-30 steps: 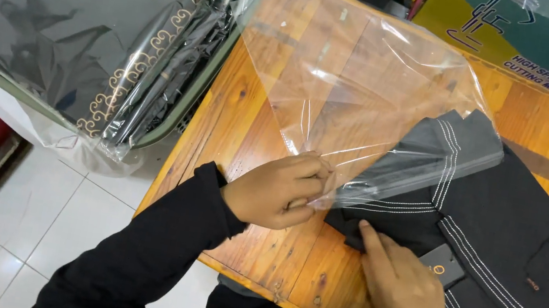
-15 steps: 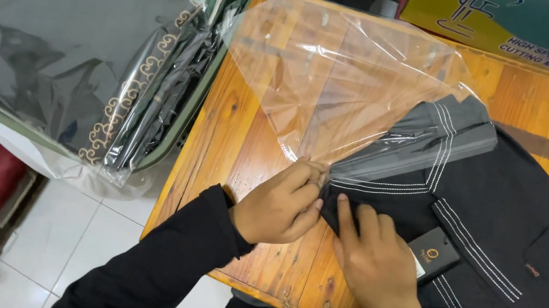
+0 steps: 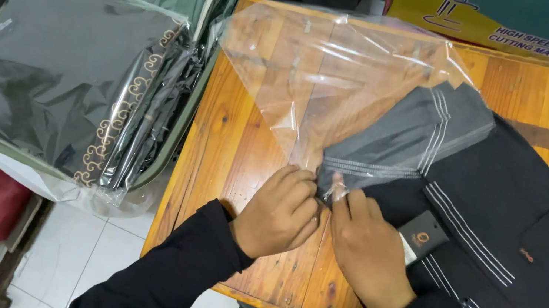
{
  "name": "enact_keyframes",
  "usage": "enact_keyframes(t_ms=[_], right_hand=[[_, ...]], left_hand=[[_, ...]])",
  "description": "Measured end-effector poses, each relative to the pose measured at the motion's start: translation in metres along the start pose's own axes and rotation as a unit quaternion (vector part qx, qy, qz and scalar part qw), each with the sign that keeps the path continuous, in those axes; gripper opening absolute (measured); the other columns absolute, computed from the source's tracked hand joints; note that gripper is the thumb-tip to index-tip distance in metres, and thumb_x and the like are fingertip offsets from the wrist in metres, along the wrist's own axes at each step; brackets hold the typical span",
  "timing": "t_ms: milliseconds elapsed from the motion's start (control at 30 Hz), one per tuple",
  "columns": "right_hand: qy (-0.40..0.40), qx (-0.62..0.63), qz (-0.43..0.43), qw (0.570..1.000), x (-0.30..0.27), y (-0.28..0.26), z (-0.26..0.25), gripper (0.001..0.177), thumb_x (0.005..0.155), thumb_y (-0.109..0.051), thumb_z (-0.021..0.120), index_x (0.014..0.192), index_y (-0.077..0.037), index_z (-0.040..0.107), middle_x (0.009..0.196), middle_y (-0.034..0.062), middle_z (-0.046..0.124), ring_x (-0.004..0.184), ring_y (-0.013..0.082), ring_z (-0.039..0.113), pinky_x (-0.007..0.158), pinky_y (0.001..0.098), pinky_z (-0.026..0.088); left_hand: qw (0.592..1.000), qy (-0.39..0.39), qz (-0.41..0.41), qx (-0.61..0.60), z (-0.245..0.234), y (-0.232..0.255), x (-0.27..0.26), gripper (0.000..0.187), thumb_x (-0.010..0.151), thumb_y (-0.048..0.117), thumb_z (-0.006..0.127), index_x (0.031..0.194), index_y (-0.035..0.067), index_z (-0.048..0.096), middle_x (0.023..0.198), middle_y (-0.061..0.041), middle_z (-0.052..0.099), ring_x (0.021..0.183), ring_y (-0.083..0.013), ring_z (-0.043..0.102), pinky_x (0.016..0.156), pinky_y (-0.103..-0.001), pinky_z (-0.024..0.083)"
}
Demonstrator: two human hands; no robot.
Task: Folding black shirts and placing them into clear plastic bags for final packaging.
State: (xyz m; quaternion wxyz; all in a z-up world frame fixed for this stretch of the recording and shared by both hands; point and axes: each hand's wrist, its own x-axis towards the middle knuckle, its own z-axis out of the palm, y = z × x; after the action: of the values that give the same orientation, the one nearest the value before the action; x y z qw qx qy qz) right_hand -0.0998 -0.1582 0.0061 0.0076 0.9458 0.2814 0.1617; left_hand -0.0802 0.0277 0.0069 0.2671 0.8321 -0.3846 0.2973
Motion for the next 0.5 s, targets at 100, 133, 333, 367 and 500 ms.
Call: enact_keyframes(t_ms=[100, 133, 333, 367, 500], right_hand=[[0.000, 0.084, 0.027, 0.996, 0.013, -0.006, -0.006, 0.034, 0.095, -0.021, 0.056, 0.121, -0.003, 0.065, 0.086, 0.0063, 0.051, 0.076, 0.0231, 0.059, 0.054, 0.0302, 0.053], [-0.004, 0.120, 0.024, 0.992, 0.019, -0.008, -0.011, 0.034, 0.092, -0.025, 0.059, 0.116, -0.002, 0.066, 0.088, 0.0071, 0.050, 0.078, 0.0249, 0.059, 0.055, 0.0313, 0.054], [-0.030, 0.157, -0.145, 0.976, -0.001, 0.044, -0.052, 0.056, 0.096, -0.048, 0.056, 0.142, -0.016, 0.059, 0.149, 0.0121, 0.056, 0.148, 0.0377, 0.040, 0.121, 0.0610, 0.024], [-0.031, 0.156, -0.148, 0.976, -0.003, 0.047, -0.042, 0.056, 0.096, -0.048, 0.056, 0.142, -0.016, 0.059, 0.149, 0.0121, 0.056, 0.148, 0.0377, 0.040, 0.121, 0.0610, 0.024], [-0.031, 0.144, -0.140, 0.979, -0.001, 0.046, -0.022, 0.052, 0.103, -0.048, 0.046, 0.148, -0.024, 0.054, 0.161, 0.0088, 0.044, 0.153, 0.0343, 0.031, 0.123, 0.0608, 0.019]], left_hand=[[0.998, 0.025, -0.014, 0.055, 0.012, -0.003, -0.012, 0.024, 0.096, 0.014, 0.055, 0.075, 0.003, 0.058, 0.086, -0.012, 0.054, 0.095, -0.0357, 0.067, 0.093, -0.051, 0.053], [0.997, 0.022, -0.025, 0.064, 0.015, -0.005, -0.014, 0.023, 0.094, 0.015, 0.056, 0.074, 0.004, 0.058, 0.085, -0.011, 0.055, 0.094, -0.0348, 0.066, 0.091, -0.050, 0.053], [0.998, -0.050, -0.006, 0.042, -0.018, 0.005, 0.015, 0.021, 0.097, 0.007, 0.054, 0.077, -0.001, 0.058, 0.086, -0.017, 0.055, 0.094, -0.0385, 0.060, 0.085, -0.044, 0.052], [0.998, -0.047, -0.008, 0.042, -0.017, 0.006, 0.015, 0.021, 0.097, 0.007, 0.054, 0.077, -0.001, 0.058, 0.086, -0.017, 0.055, 0.094, -0.0385, 0.060, 0.085, -0.044, 0.052], [0.994, -0.063, 0.033, 0.080, -0.015, 0.007, 0.016, 0.018, 0.093, 0.006, 0.058, 0.076, 0.001, 0.061, 0.083, -0.015, 0.056, 0.090, -0.0363, 0.060, 0.085, -0.042, 0.053]])
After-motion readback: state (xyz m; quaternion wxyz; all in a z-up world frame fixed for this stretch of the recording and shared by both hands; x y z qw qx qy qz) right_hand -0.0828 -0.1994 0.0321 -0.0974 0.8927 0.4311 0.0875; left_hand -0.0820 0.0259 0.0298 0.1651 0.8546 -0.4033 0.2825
